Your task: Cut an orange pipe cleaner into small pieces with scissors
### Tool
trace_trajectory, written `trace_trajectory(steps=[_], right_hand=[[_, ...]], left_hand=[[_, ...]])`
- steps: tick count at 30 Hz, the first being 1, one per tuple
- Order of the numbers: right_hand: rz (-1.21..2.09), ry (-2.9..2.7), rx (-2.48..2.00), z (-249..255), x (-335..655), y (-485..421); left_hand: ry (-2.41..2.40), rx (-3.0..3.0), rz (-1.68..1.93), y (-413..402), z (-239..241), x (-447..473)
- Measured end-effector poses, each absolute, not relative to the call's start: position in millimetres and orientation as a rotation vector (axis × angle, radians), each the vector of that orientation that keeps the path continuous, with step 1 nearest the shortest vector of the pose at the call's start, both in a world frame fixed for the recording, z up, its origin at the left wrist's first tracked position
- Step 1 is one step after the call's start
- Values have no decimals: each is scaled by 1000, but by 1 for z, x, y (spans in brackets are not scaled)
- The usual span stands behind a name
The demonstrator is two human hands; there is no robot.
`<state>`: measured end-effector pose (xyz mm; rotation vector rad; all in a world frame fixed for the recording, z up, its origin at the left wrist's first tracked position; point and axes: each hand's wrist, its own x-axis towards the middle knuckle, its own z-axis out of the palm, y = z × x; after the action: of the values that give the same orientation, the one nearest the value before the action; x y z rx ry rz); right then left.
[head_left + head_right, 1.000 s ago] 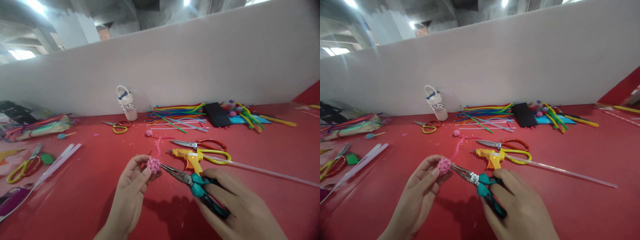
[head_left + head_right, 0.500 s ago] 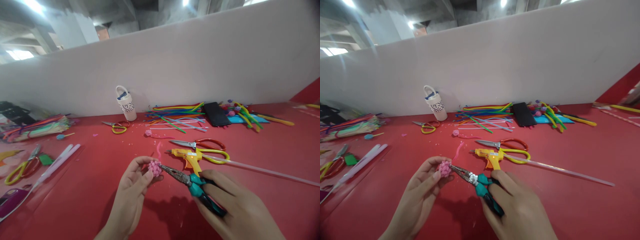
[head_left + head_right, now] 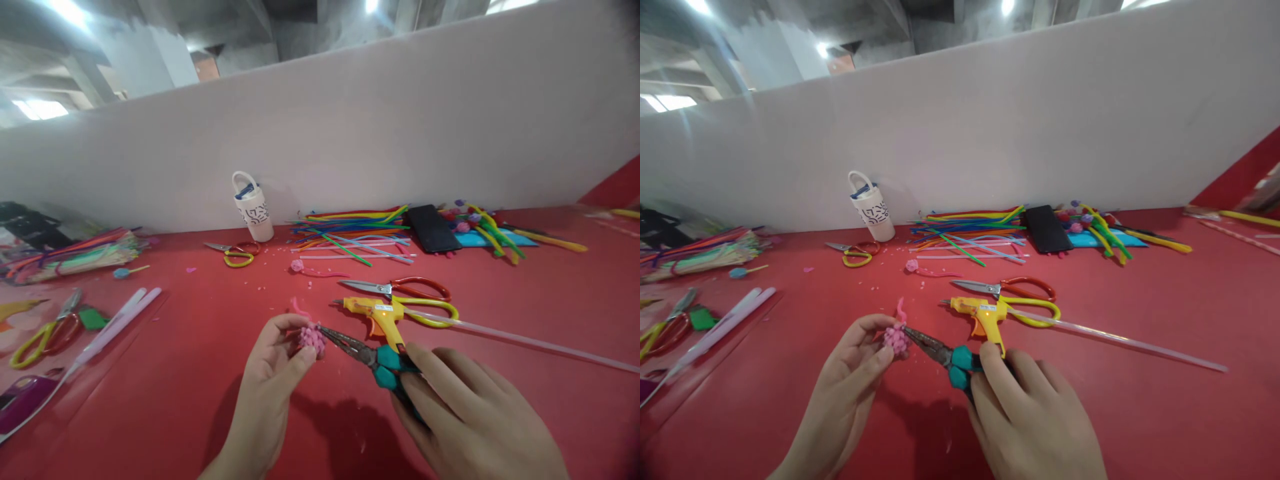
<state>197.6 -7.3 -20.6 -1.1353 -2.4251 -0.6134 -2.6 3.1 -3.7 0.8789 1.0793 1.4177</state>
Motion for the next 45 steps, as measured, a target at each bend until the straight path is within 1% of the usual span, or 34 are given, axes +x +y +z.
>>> trace_trajectory(steps=[3, 6, 12, 17, 31, 34, 36, 45], right_hand=[[-666, -2472, -1123, -20, 199, -8], [-598, -2440, -1119, -19, 201, -8], [-323, -2190, -1138, -11, 198, 0], [-51, -2123, -1147, -6, 195, 2], [47, -2123, -1117, -7, 192, -1], [19, -2128, -1111, -9, 192, 0], [-56, -2136, -1125, -11, 192, 0], [-612, -2361, -1051, -14, 200, -2]], left_hand=[[1056, 875, 1400, 3, -4, -3], [1029, 864, 1402, 3, -6, -6], [968, 821, 1444, 7, -4, -10], [937, 815, 1425, 7, -2, -10], [916, 885, 1374, 4, -1, -10], [928, 897, 1380, 4, -2, -10], [935, 910, 1384, 4, -3, -10], [943, 908, 1366, 3, -1, -10]])
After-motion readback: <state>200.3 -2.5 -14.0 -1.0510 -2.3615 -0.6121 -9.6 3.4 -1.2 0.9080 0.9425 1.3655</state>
